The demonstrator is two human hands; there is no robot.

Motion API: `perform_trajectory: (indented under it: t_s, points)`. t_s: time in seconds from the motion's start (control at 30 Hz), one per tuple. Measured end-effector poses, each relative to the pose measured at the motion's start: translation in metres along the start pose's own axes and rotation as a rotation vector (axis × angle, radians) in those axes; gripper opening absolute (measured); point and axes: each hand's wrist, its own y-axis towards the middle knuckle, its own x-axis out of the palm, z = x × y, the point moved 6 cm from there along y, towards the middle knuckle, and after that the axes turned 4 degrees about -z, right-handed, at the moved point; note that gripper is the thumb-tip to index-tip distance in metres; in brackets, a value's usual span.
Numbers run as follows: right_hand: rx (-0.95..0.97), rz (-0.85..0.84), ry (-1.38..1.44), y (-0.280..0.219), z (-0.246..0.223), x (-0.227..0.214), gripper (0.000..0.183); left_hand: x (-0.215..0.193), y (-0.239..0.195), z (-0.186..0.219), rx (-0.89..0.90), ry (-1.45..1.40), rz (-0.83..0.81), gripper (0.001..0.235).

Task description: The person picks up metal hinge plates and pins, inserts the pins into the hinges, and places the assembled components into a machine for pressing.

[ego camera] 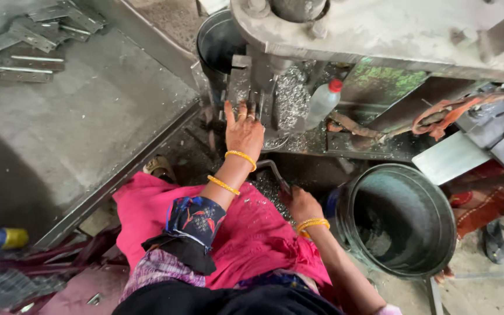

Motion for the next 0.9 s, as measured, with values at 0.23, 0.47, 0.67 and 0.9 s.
perform_trajectory:
  t_s: [0.23,0.47,0.67,0.9]
  points:
    - [0.014,-0.035,-0.159,0.006,-0.02,-0.02,0.05,0.017,0.028,0.0,-0.046,-0.004,-0.172,0.037]
    - [-0.055,-0.061,-0.198,0.023,-0.013,-0.024,0.047,0.014,0.024,0.001,-0.035,-0.003,-0.315,0.038]
    - [-0.15,0.049,-0.134,0.008,0.006,0.011,0.044,0.023,0.012,-0.003,-0.031,0.017,-0.107,0.039]
    - [-0.181,0.078,-0.145,0.014,-0.019,-0.021,0.047,0.032,0.018,-0.023,-0.008,-0.117,-0.269,0.036]
